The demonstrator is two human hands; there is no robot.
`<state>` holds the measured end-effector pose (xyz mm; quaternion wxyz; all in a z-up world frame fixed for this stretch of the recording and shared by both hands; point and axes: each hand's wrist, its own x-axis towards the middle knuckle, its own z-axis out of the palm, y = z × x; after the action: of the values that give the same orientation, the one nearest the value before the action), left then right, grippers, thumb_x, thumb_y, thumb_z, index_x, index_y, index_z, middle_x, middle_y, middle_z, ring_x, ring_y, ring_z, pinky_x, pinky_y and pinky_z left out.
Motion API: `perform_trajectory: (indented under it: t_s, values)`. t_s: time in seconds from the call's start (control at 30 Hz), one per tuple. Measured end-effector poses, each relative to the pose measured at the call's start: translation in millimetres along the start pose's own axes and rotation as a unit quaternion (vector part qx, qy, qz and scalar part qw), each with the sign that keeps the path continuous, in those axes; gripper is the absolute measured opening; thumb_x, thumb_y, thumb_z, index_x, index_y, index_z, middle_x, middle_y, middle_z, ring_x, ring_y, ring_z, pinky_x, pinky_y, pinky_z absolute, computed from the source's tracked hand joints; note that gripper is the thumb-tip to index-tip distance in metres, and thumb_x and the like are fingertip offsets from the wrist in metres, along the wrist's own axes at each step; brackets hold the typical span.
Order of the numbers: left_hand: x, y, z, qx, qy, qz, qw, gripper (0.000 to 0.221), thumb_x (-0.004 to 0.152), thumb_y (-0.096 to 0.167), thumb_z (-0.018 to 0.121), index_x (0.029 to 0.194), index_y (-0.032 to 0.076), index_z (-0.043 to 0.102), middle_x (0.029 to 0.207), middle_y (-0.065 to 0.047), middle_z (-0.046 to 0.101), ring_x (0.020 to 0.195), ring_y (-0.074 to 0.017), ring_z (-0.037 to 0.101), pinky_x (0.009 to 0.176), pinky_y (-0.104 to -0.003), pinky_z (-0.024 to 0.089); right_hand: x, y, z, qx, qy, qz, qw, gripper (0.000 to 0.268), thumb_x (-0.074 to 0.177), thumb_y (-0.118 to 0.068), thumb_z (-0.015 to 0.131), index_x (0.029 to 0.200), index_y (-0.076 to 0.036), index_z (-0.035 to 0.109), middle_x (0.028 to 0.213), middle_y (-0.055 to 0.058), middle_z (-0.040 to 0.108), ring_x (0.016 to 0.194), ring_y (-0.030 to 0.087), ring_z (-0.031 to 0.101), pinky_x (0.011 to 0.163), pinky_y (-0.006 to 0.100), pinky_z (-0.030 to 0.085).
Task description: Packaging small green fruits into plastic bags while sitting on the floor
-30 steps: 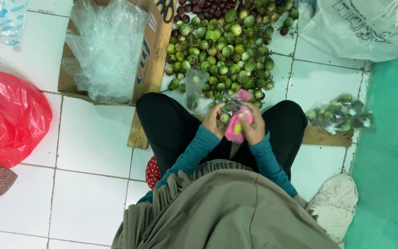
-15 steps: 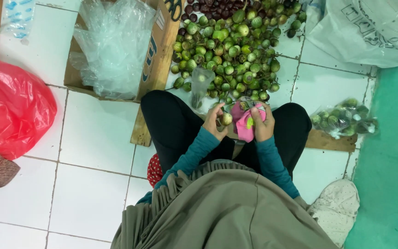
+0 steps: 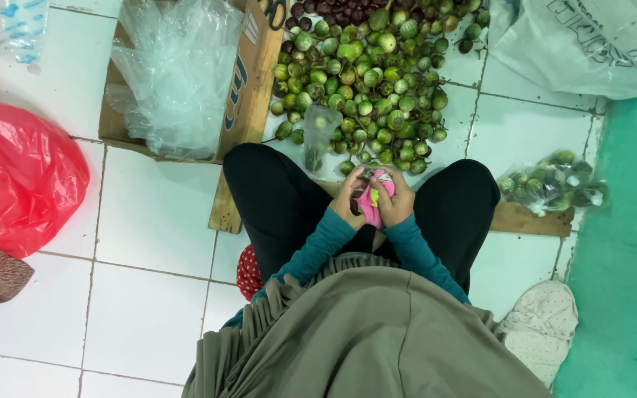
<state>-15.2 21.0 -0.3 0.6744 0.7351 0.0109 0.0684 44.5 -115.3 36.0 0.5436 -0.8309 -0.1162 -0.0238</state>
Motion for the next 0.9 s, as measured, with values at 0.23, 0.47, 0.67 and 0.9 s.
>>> perform_trajectory:
  t_s: [0.23, 0.47, 0.67, 0.9]
  values:
    - [5, -19, 14, -0.17, -0.031, -0.097, 0.98, 0.087, 0.093, 0.024, 0.08, 0.162, 0.016, 0.027, 0.132, -0.02, 0.062, 0.099, -0.0296, 0.071, 0.071, -0.037, 0.056, 6, 15, -42, 0.066, 0.091, 0.013, 0.994, 0.028, 0.101, -0.018, 0.075, 0.125, -0.006, 0.069, 0.108, 0.019, 0.071, 0.108, 0.033, 0.068, 0.097, 0.049, 0.051]
    - [2, -88, 15, -0.264, 0.006, -0.259, 0.929, 0.076, 0.093, 0.008, 0.073, 0.158, 0.016, 0.036, 0.13, -0.033, 0.06, 0.108, -0.0356, 0.07, 0.081, -0.036, 0.064, -3, -51, -34, 0.083, -0.091, -0.105, 0.987, 0.039, 0.084, -0.007, 0.084, 0.122, 0.0, 0.073, 0.121, 0.019, 0.071, 0.121, 0.046, 0.064, 0.105, 0.054, 0.046]
    - [-20, -180, 7, -0.384, 0.017, -0.346, 0.856, 0.088, 0.091, 0.012, 0.084, 0.16, 0.021, 0.03, 0.141, -0.028, 0.057, 0.104, -0.0458, 0.071, 0.08, -0.055, 0.065, -10, -31, -13, 0.059, -0.05, -0.147, 0.986, 0.029, 0.085, -0.011, 0.084, 0.113, -0.007, 0.079, 0.108, 0.009, 0.075, 0.096, 0.033, 0.068, 0.09, 0.042, 0.052]
    - [-21, -113, 3, -0.466, 0.063, -0.383, 0.795, 0.078, 0.092, 0.013, 0.084, 0.157, 0.018, 0.041, 0.136, -0.027, 0.056, 0.082, -0.0379, 0.074, 0.064, -0.043, 0.069, -11, 10, -26, -0.002, 0.051, -0.072, 0.996, 0.025, 0.094, -0.013, 0.08, 0.118, -0.007, 0.075, 0.103, 0.014, 0.071, 0.092, 0.04, 0.068, 0.084, 0.046, 0.052]
